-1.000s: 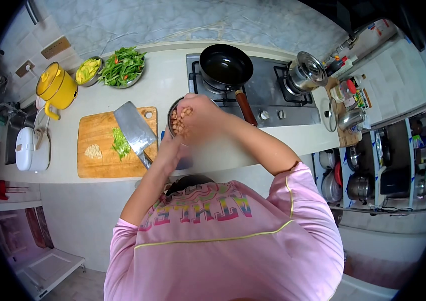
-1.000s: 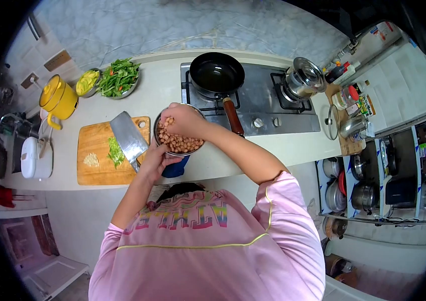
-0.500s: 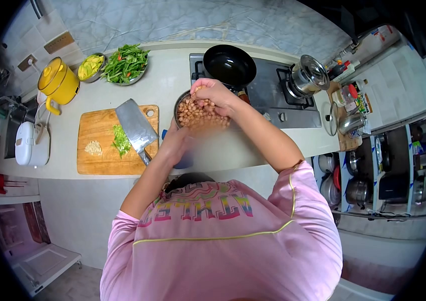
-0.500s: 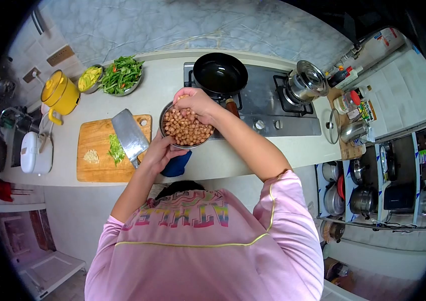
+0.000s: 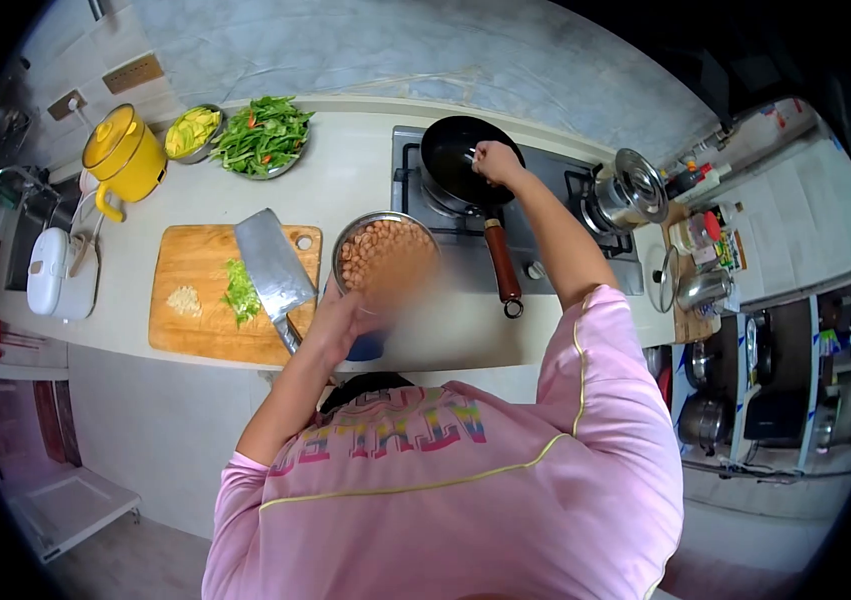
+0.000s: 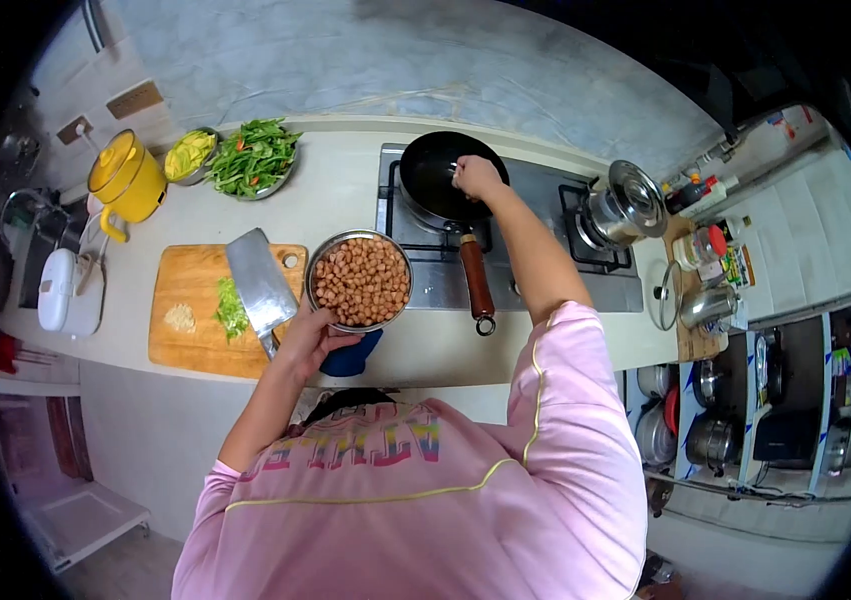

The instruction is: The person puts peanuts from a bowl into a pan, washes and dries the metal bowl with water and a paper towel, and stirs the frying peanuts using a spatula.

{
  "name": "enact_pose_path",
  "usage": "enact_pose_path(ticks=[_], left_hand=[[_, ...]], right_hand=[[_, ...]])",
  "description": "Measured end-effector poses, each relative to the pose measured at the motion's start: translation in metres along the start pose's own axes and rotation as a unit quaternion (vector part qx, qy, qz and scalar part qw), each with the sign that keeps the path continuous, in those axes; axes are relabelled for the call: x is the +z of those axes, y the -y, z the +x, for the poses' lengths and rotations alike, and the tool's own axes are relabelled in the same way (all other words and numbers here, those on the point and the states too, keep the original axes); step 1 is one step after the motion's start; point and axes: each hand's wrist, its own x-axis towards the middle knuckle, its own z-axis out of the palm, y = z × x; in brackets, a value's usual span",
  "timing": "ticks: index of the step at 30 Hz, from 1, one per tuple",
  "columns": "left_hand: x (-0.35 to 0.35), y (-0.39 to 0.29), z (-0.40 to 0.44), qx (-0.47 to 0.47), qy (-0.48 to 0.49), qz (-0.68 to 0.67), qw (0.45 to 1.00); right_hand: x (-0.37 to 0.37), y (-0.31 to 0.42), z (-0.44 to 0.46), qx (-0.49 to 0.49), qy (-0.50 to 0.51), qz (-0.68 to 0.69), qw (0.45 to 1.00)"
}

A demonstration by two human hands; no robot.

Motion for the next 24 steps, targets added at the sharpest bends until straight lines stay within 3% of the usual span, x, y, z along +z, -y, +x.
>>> enact_pose_path(ticks=[2, 3, 4, 6, 9, 12, 14, 18, 20, 24], left_hand=[[-0.002, 0.0, -0.004, 0.0, -0.003, 0.004, 1.0], [-0.004, 0.002, -0.004, 0.001, -0.004, 0.0, 1.0], [-0.006, 0.004, -0.002, 0.003, -0.003, -0.003, 1.0], [-0.008, 0.005, -0.002, 0.007, 0.002, -0.005, 1.0], [-0.004, 0.004, -0.005, 0.003, 0.016, -0.005, 1.0], [0.0, 0.007, -0.003, -0.01, 0.039, 0.005, 0.999], [-0.003, 0.015, 0.008, 0.0, 0.069, 0.021, 0.997], [0.009, 0.011, 0.003, 0.027, 0.098, 0.045, 0.994], [0.003, 0.016, 0.005, 0.014, 0.107, 0.069, 0.992], [-0.007, 0.017, -0.002, -0.012, 0.126, 0.073, 0.989]], right_hand=[[0.009, -0.022, 0.013, -0.029, 0.063, 0.06, 0.996], [0.0, -0.012, 0.01, -0.013, 0.093, -0.045, 0.995], [-0.007, -0.006, 0.0, -0.101, 0.019, -0.175, 0.979], [-0.023, 0.0, -0.005, -0.134, -0.006, -0.173, 0.976], [-0.057, 0.028, -0.043, -0.088, -0.043, -0.108, 0.989], [-0.063, 0.035, -0.067, -0.046, -0.054, 0.262, 0.963], [-0.06, 0.063, -0.099, -0.061, -0.081, 0.303, 0.947], [0.004, 0.107, -0.17, -0.201, -0.033, 0.137, 0.969], [0.049, 0.103, -0.19, -0.358, -0.031, -0.068, 0.931], [0.093, 0.095, -0.209, -0.326, -0.004, -0.111, 0.939]])
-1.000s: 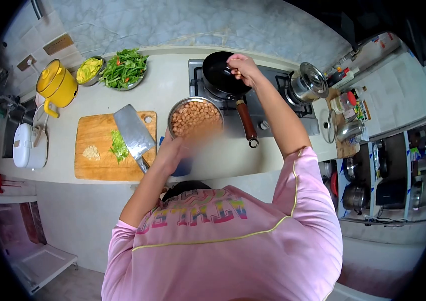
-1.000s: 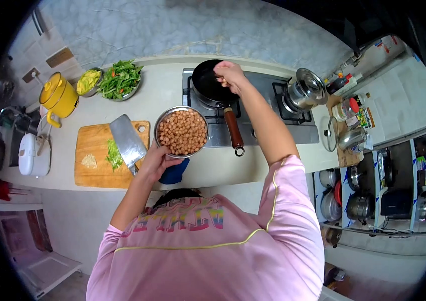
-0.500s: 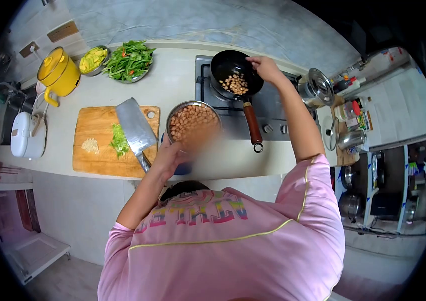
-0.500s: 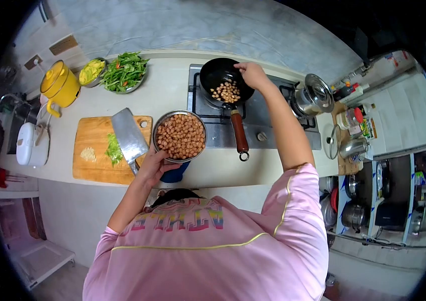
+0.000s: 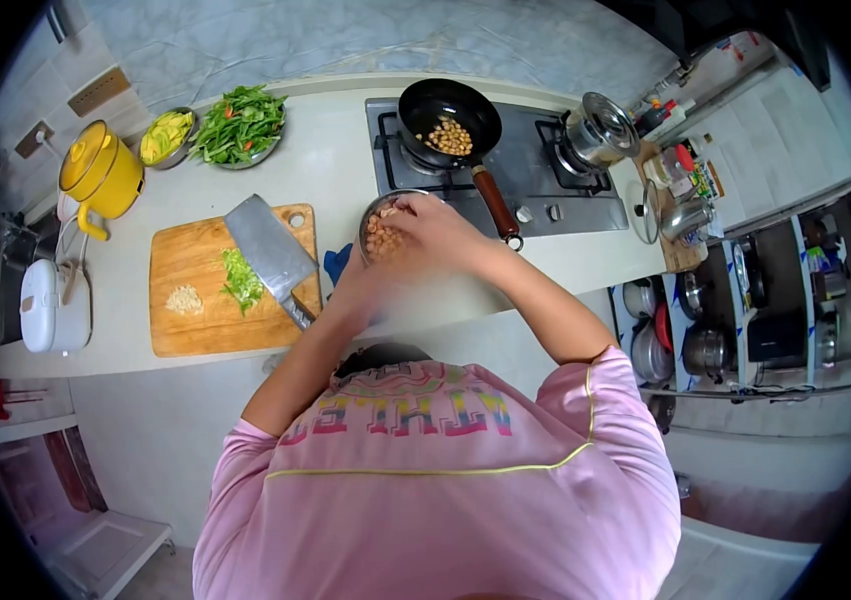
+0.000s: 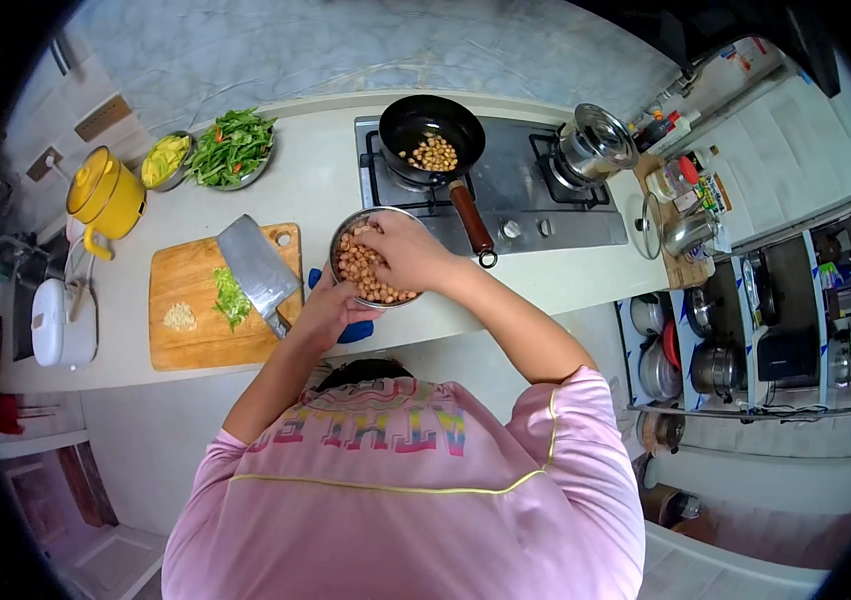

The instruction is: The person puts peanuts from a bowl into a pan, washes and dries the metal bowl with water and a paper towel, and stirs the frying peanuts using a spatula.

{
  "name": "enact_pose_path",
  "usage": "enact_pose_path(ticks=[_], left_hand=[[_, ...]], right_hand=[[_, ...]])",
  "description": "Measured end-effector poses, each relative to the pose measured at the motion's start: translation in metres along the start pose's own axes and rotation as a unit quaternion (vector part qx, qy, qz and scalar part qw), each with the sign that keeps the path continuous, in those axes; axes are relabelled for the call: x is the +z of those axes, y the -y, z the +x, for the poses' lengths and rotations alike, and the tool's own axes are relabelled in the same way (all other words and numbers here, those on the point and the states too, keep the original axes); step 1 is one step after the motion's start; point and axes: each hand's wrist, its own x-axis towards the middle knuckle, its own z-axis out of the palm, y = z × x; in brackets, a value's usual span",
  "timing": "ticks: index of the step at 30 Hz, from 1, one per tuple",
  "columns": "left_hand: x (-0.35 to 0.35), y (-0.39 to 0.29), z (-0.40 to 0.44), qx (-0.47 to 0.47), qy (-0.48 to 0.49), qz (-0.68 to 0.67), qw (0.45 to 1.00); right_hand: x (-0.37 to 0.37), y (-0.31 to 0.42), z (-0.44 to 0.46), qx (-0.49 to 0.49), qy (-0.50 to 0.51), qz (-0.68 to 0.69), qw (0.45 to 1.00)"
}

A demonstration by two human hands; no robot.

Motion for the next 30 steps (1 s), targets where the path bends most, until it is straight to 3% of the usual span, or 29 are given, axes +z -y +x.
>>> enact_pose_path(ticks=[3, 7, 10, 13, 18, 22, 26, 30], left_hand=[[-0.001, -0.002, -0.011, -0.013, 0.01, 0.01, 1.0], [0.004, -0.01, -0.02, -0.072, 0.005, 0.004, 0.997], [-0.001, 0.0, -0.019, -0.063, 0.013, 0.0, 0.998], [0.0, -0.005, -0.024, -0.061, 0.019, 0.004, 0.998], [0.0, -0.006, -0.027, -0.047, 0.042, -0.017, 0.998], [0.004, -0.013, -0.028, -0.045, 0.038, 0.001, 0.998], [0.015, -0.032, -0.035, -0.019, 0.031, 0.13, 0.991], [0.006, -0.022, -0.025, 0.011, 0.038, 0.188, 0.981]], right_hand=[[-0.001, 0.017, -0.004, 0.042, 0.129, -0.077, 0.988], [0.002, 0.046, -0.003, 0.088, 0.161, -0.108, 0.977], [0.012, 0.051, -0.002, 0.078, 0.167, -0.122, 0.975], [0.026, 0.052, -0.005, 0.094, 0.128, -0.106, 0.982], [0.046, 0.037, -0.008, 0.0, 0.075, -0.12, 0.99], [0.027, 0.047, -0.006, 0.048, 0.043, -0.075, 0.995], [0.039, 0.012, 0.002, 0.029, 0.047, -0.005, 0.998], [0.007, 0.024, 0.01, 0.101, -0.024, 0.178, 0.979]])
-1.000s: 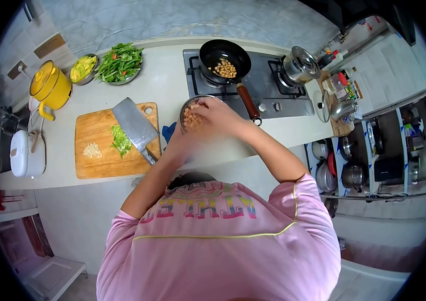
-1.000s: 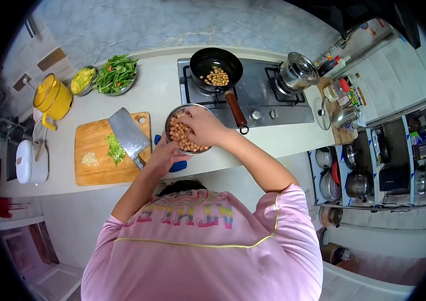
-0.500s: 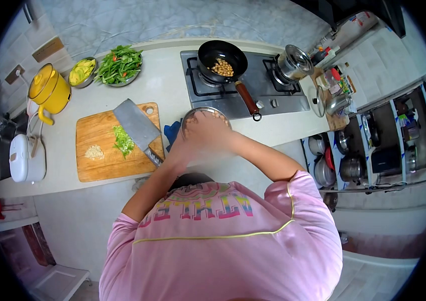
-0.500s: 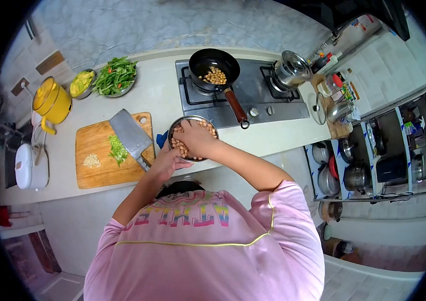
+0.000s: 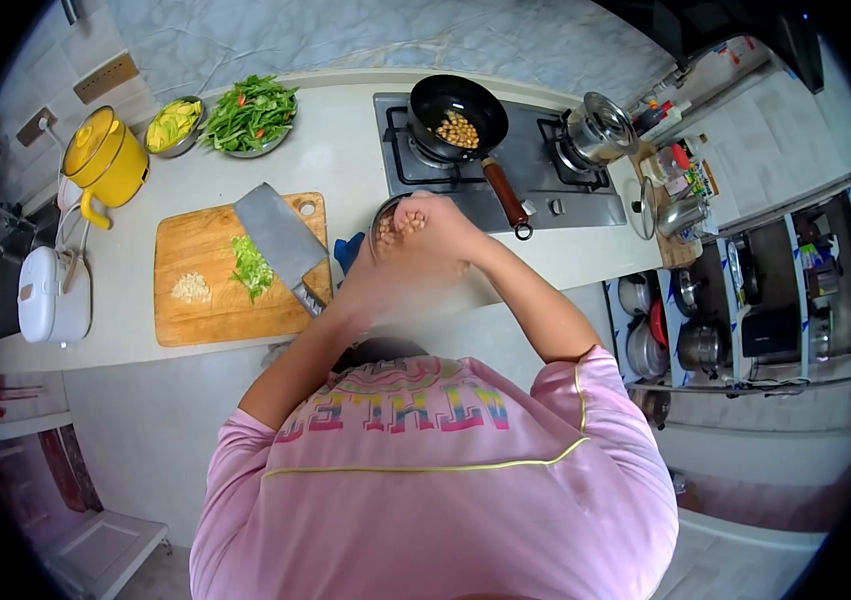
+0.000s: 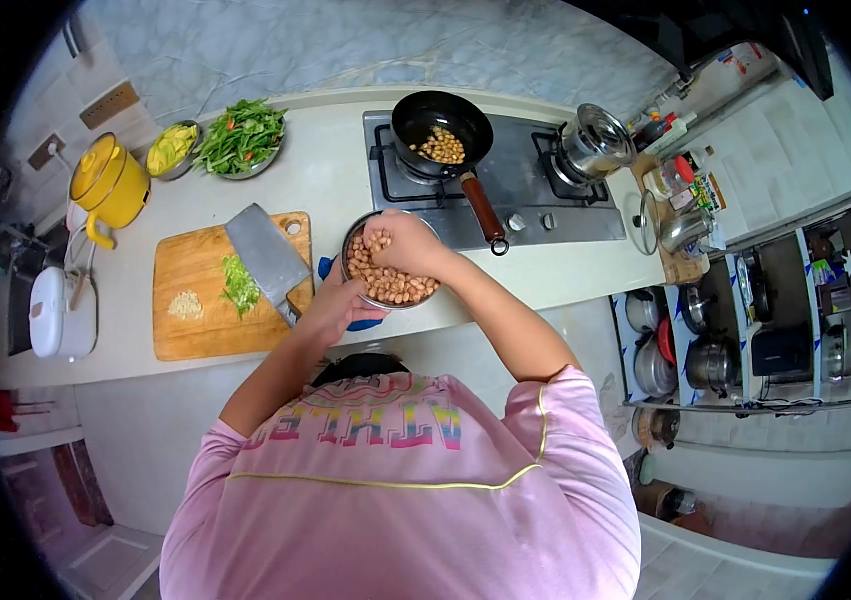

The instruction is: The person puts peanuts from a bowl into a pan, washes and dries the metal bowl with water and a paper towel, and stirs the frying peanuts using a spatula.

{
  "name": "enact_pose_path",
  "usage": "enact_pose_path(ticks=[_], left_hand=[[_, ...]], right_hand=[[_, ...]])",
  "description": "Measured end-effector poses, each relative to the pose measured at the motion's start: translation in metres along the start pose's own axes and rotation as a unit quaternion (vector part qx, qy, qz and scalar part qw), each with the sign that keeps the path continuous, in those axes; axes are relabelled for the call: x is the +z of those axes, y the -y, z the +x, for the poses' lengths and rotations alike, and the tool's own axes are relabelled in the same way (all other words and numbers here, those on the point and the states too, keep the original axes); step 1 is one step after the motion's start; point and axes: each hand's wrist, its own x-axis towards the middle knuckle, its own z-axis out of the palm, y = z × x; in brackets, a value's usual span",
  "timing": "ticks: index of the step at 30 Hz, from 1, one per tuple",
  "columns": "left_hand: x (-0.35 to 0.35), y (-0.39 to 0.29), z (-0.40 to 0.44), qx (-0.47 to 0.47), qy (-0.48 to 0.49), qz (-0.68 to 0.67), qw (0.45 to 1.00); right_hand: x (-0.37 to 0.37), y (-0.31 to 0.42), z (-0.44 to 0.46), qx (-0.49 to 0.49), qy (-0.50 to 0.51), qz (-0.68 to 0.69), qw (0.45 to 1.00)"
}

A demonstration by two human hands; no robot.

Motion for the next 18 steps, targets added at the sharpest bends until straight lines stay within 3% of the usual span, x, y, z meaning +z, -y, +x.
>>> enact_pose_path(ticks=[1, 4, 8, 14, 16, 18], left_hand=[[-0.003, 0.002, 0.003, -0.01, 0.0, -0.042, 0.999], [-0.007, 0.009, 0.01, -0.002, -0.006, -0.113, 0.994], [-0.01, 0.01, 0.02, -0.012, -0.015, -0.151, 0.988], [-0.007, 0.005, 0.041, -0.01, -0.024, -0.152, 0.988], [-0.005, -0.002, 0.046, -0.01, -0.022, -0.145, 0.989], [-0.004, -0.011, 0.048, -0.011, -0.025, -0.144, 0.989]], right_hand=[[0.002, -0.011, 0.004, -0.019, -0.017, 0.018, 0.999], [-0.002, -0.013, 0.012, 0.143, 0.016, 0.259, 0.955], [-0.01, -0.016, 0.016, 0.213, 0.03, 0.35, 0.911], [-0.037, -0.02, 0.028, 0.239, 0.038, 0.436, 0.867], [-0.054, -0.013, 0.033, 0.26, 0.037, 0.497, 0.827], [-0.073, -0.024, 0.043, 0.229, 0.055, 0.53, 0.814]])
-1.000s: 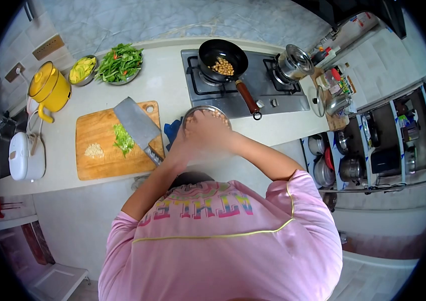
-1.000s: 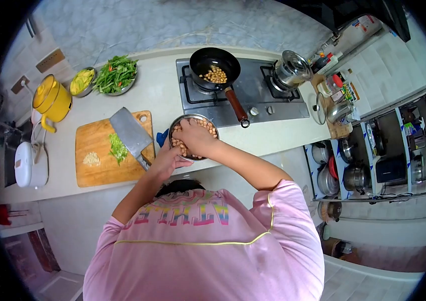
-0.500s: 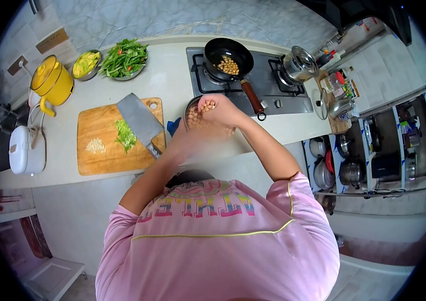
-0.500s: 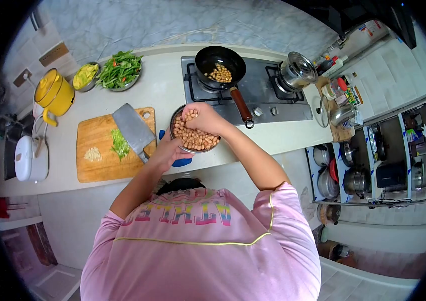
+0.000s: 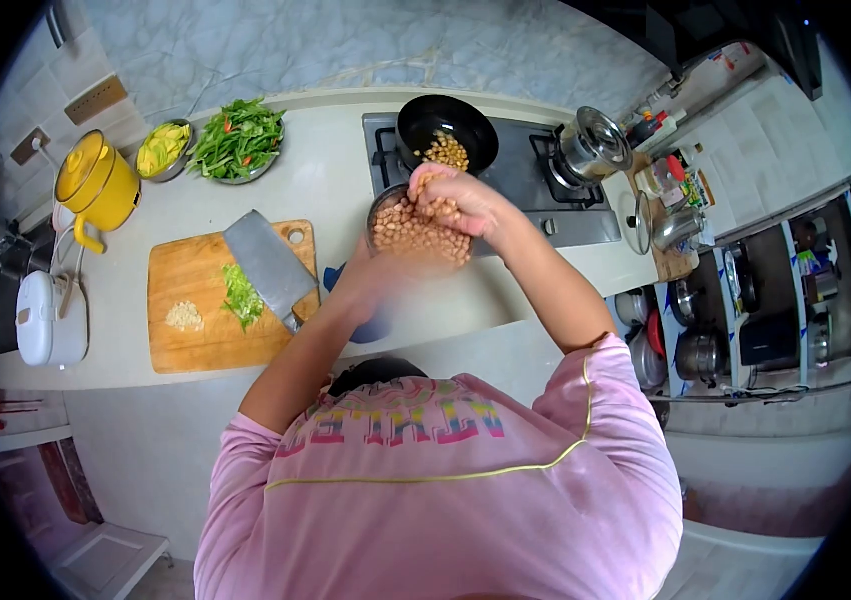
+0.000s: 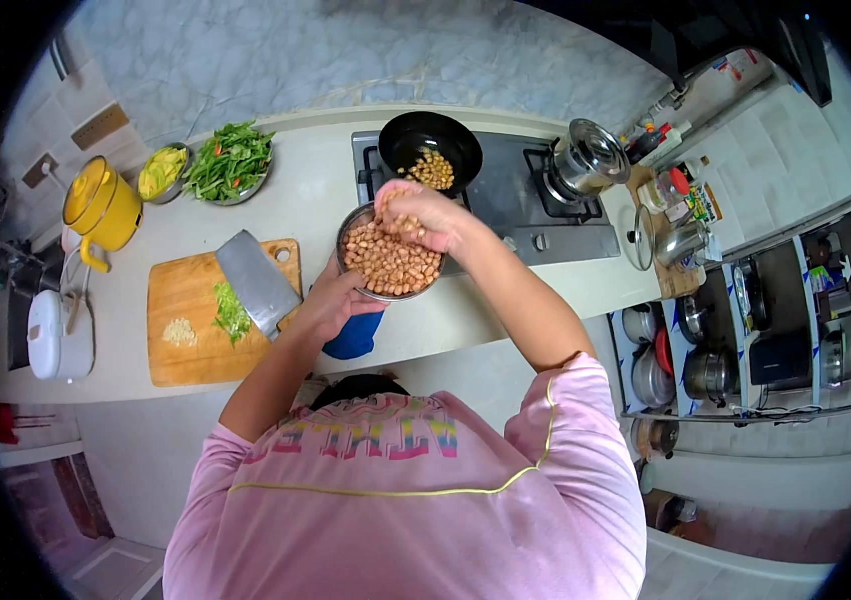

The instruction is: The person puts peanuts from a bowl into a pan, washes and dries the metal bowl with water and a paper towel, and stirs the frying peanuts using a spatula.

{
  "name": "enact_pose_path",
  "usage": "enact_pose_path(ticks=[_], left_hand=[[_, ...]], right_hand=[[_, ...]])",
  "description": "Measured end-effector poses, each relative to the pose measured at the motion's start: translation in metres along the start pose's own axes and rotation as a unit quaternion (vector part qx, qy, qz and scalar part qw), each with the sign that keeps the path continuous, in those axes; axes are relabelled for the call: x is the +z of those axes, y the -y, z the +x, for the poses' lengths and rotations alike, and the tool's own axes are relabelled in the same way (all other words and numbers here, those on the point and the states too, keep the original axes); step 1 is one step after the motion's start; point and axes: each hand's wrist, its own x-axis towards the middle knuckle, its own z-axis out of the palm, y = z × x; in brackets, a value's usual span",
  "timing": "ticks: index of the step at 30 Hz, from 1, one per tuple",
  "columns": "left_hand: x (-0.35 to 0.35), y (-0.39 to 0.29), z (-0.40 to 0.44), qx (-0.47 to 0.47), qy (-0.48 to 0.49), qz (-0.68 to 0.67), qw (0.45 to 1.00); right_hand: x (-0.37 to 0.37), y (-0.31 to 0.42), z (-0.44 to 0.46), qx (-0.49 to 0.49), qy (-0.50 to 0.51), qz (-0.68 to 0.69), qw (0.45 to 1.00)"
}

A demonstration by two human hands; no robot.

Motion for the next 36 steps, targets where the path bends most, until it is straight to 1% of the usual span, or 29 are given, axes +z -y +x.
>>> enact_pose_path(ticks=[2, 6, 7, 8, 9, 10, 11, 12, 14, 15, 16, 17, 19, 21, 22, 24, 25, 26, 27, 28, 29, 30, 32, 36], left_hand=[[0.002, -0.006, -0.002, -0.002, -0.009, -0.004, 1.0], [-0.004, -0.002, -0.004, 0.003, -0.03, -0.015, 0.999], [-0.004, -0.004, -0.007, 0.005, -0.038, -0.021, 0.999], [-0.004, -0.004, -0.011, 0.008, -0.047, -0.028, 0.998], [-0.009, 0.0, -0.012, 0.015, -0.042, -0.045, 0.998], [-0.011, 0.001, -0.014, 0.02, -0.048, -0.045, 0.998], [-0.013, 0.002, -0.017, 0.023, -0.056, -0.044, 0.997], [-0.017, 0.002, -0.019, 0.025, -0.064, -0.041, 0.997], [-0.024, 0.0, -0.021, 0.029, -0.086, -0.041, 0.995], [-0.024, 0.004, -0.024, 0.024, -0.094, -0.046, 0.994], [-0.023, 0.007, -0.027, 0.021, -0.1, -0.049, 0.994], [-0.023, 0.005, -0.028, 0.047, -0.067, -0.068, 0.994], [-0.027, 0.01, -0.025, 0.053, -0.053, -0.072, 0.995], [-0.027, 0.015, -0.021, 0.054, -0.051, -0.067, 0.995], [-0.026, 0.015, -0.017, 0.052, -0.057, -0.059, 0.995], [-0.024, 0.013, -0.015, 0.045, -0.063, -0.044, 0.996], [-0.021, 0.007, -0.016, 0.041, -0.06, -0.035, 0.997], [-0.018, 0.002, -0.019, 0.037, -0.055, -0.024, 0.998], [-0.017, 0.0, -0.021, 0.032, -0.038, -0.043, 0.998], [-0.02, 0.001, -0.021, 0.024, -0.031, -0.046, 0.998], [-0.023, 0.005, -0.021, 0.016, -0.026, -0.05, 0.998], [-0.025, 0.008, -0.022, 0.007, -0.021, -0.054, 0.998], [-0.026, 0.015, -0.024, -0.005, -0.014, -0.069, 0.998], [-0.018, 0.021, -0.03, -0.039, 0.005, -0.085, 0.996]], right_hand=[[-0.009, 0.025, 0.005, -0.047, -0.034, 0.013, 0.998], [-0.07, 0.064, 0.048, -0.07, -0.135, -0.034, 0.988], [-0.08, 0.069, 0.059, -0.077, -0.215, -0.084, 0.97], [-0.097, 0.068, 0.075, -0.083, -0.261, -0.145, 0.951], [-0.117, 0.065, 0.087, -0.067, -0.253, -0.214, 0.941], [-0.118, 0.067, 0.089, -0.051, -0.244, -0.281, 0.927], [-0.119, 0.065, 0.09, -0.031, -0.283, -0.387, 0.877], [-0.103, 0.067, 0.081, -0.014, -0.318, -0.485, 0.815], [-0.117, 0.074, 0.077, -0.04, -0.291, -0.561, 0.774], [-0.14, 0.079, 0.076, -0.056, -0.268, -0.573, 0.772], [-0.144, 0.08, 0.073, -0.082, -0.266, -0.559, 0.781], [-0.146, 0.08, 0.069, -0.107, -0.263, -0.546, 0.788], [-0.112, 0.092, 0.047, -0.177, -0.296, -0.465, 0.815], [-0.083, 0.09, 0.027, -0.186, -0.307, -0.599, 0.716], [-0.069, 0.085, 0.017, -0.2, -0.307, -0.624, 0.69], [-0.031, 0.066, -0.007, -0.237, -0.222, -0.533, 0.781], [-0.015, 0.053, -0.019, -0.237, -0.179, -0.505, 0.81], [0.001, 0.037, -0.03, -0.231, -0.138, -0.511, 0.817], [0.024, 0.027, -0.047, -0.199, -0.084, -0.572, 0.791], [0.026, 0.01, -0.051, -0.22, -0.029, -0.617, 0.755], [0.027, -0.005, -0.053, -0.228, 0.001, -0.643, 0.731], [0.034, -0.016, -0.059, -0.211, -0.023, -0.677, 0.704], [0.038, -0.032, -0.058, -0.168, -0.048, -0.723, 0.669], [0.045, -0.049, -0.055, -0.146, -0.068, -0.753, 0.638]])
